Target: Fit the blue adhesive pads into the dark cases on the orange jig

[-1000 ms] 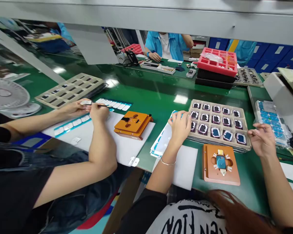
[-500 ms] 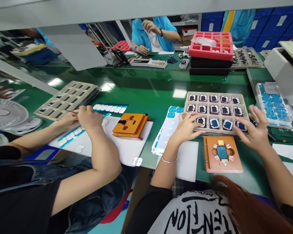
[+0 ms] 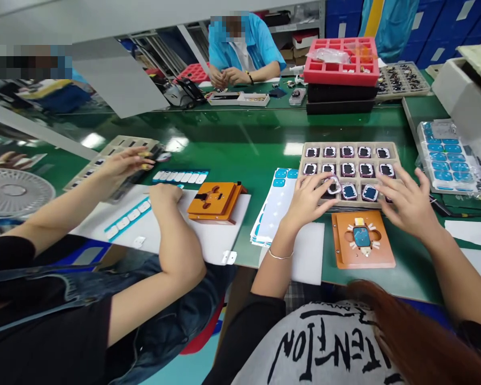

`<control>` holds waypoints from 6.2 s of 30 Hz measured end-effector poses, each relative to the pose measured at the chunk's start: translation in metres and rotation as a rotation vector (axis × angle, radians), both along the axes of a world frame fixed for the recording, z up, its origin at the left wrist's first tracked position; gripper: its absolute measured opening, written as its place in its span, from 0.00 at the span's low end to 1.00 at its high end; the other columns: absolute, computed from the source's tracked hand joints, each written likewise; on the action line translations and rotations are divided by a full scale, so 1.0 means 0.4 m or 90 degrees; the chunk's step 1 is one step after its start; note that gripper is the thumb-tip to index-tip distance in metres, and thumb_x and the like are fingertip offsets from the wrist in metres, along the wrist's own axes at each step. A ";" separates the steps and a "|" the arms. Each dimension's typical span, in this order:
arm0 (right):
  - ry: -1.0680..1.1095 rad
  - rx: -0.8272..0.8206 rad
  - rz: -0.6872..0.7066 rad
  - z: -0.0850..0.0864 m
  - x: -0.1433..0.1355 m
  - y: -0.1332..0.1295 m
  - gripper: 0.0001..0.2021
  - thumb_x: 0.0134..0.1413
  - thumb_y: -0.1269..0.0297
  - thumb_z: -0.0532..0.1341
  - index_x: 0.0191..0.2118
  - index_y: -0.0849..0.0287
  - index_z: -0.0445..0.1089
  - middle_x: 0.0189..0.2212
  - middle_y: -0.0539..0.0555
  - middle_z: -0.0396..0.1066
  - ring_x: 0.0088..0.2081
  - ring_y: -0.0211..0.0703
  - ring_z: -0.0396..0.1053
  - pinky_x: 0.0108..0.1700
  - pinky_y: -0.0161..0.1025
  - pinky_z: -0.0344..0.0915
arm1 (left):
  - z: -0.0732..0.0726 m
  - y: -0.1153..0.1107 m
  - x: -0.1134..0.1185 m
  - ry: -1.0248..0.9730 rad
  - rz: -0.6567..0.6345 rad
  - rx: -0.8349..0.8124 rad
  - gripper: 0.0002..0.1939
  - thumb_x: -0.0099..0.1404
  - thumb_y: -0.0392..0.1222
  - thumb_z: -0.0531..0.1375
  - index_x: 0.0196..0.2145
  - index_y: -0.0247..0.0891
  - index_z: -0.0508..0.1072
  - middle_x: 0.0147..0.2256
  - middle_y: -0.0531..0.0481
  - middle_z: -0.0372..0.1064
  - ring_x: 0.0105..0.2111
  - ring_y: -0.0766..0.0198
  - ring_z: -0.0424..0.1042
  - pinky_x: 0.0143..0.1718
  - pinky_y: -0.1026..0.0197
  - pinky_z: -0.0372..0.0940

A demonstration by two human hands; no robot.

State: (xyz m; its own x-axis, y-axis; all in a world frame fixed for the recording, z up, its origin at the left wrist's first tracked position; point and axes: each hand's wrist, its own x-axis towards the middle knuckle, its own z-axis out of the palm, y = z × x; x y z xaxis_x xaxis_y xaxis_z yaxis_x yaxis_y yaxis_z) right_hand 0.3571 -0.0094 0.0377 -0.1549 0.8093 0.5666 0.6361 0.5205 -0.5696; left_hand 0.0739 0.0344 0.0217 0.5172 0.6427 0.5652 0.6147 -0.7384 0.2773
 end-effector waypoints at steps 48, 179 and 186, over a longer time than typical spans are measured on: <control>-0.329 -0.063 0.269 0.054 0.052 -0.083 0.21 0.62 0.49 0.61 0.54 0.56 0.69 0.54 0.58 0.72 0.51 0.55 0.70 0.50 0.53 0.69 | 0.020 -0.109 0.039 0.105 -0.363 -0.058 0.23 0.61 0.61 0.60 0.44 0.42 0.77 0.48 0.49 0.76 0.51 0.51 0.66 0.50 0.48 0.54; 0.507 -0.099 0.159 0.025 -0.055 -0.107 0.06 0.49 0.72 0.70 0.31 0.52 0.76 0.30 0.51 0.73 0.34 0.42 0.70 0.36 0.40 0.66 | -0.004 -0.157 0.068 -0.676 -0.492 -0.986 0.36 0.57 0.57 0.70 0.58 0.41 0.67 0.54 0.37 0.71 0.54 0.43 0.73 0.57 0.42 0.67; 0.355 -0.014 0.188 0.014 -0.049 -0.094 0.11 0.52 0.77 0.65 0.35 0.50 0.77 0.33 0.52 0.75 0.36 0.43 0.71 0.37 0.41 0.68 | 0.024 -0.149 0.074 -0.658 -0.469 -0.972 0.40 0.55 0.60 0.69 0.60 0.44 0.63 0.53 0.39 0.70 0.51 0.46 0.74 0.51 0.46 0.70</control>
State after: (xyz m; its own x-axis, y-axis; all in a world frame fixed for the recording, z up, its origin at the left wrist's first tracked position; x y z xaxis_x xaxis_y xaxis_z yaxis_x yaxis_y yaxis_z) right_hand 0.3376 -0.0471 0.0433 -0.0603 0.7899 0.6102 0.0718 0.6132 -0.7867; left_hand 0.1033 -0.0252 0.0314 0.7570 0.6510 0.0569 -0.4243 0.4234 0.8004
